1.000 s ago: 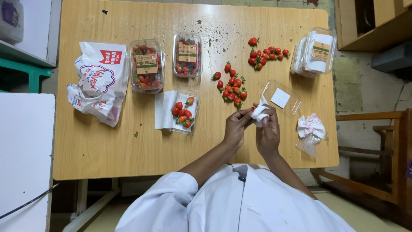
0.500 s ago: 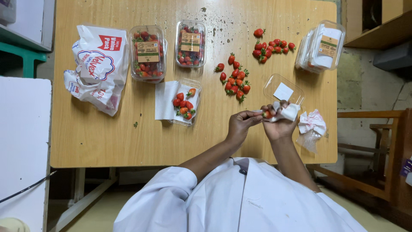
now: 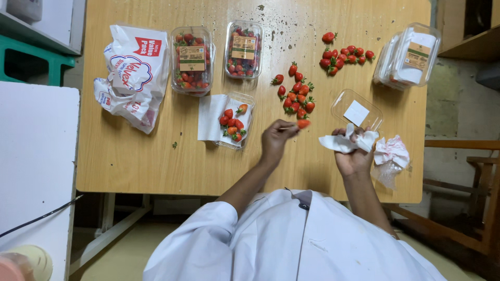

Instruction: The person cleans strawberries using a tissue and places them into plastic containers.

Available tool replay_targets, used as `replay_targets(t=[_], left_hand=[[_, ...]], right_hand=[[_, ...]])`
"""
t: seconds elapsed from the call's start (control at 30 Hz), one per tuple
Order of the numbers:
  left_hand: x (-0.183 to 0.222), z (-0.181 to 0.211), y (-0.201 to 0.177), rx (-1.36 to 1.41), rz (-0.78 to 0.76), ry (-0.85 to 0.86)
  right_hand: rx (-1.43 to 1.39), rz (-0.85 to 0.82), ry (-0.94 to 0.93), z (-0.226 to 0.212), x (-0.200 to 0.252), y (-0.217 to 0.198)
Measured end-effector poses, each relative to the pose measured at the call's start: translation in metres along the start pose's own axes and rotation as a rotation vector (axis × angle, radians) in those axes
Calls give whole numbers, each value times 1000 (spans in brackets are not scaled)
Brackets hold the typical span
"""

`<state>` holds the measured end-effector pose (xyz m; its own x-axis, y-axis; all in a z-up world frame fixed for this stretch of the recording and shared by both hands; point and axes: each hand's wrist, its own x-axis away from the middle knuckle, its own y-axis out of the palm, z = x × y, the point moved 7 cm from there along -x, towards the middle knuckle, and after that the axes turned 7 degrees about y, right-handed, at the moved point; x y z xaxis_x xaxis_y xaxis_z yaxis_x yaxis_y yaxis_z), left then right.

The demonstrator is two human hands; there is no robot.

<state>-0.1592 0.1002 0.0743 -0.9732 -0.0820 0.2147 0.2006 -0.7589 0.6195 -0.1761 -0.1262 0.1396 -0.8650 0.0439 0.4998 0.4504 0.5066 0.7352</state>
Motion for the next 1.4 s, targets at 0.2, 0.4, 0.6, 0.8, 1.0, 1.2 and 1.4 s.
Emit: replay_targets(t=[0.2, 0.4, 0.6, 0.8, 1.0, 1.2, 1.4], left_hand=[[-15, 111, -95, -1014, 283, 476], [-27, 89, -30, -1258, -11, 511], [-77, -36, 47, -1239, -466, 362], [-87, -68, 100, -1756, -392, 1149], [-61, -102, 92, -1186, -501, 313], [22, -135, 86, 43, -278, -373], [32, -112, 82, 125, -235, -387]], right_hand=[[-15, 90, 40, -6, 3, -56], [-56, 149, 79, 8, 7, -66], [-23, 208, 35, 12, 14, -56], [154, 259, 146, 21, 19, -88], [359, 462, -164, -1, 26, -91], [1257, -113, -853, -14, 59, 84], [692, 301, -481, -5, 15, 27]])
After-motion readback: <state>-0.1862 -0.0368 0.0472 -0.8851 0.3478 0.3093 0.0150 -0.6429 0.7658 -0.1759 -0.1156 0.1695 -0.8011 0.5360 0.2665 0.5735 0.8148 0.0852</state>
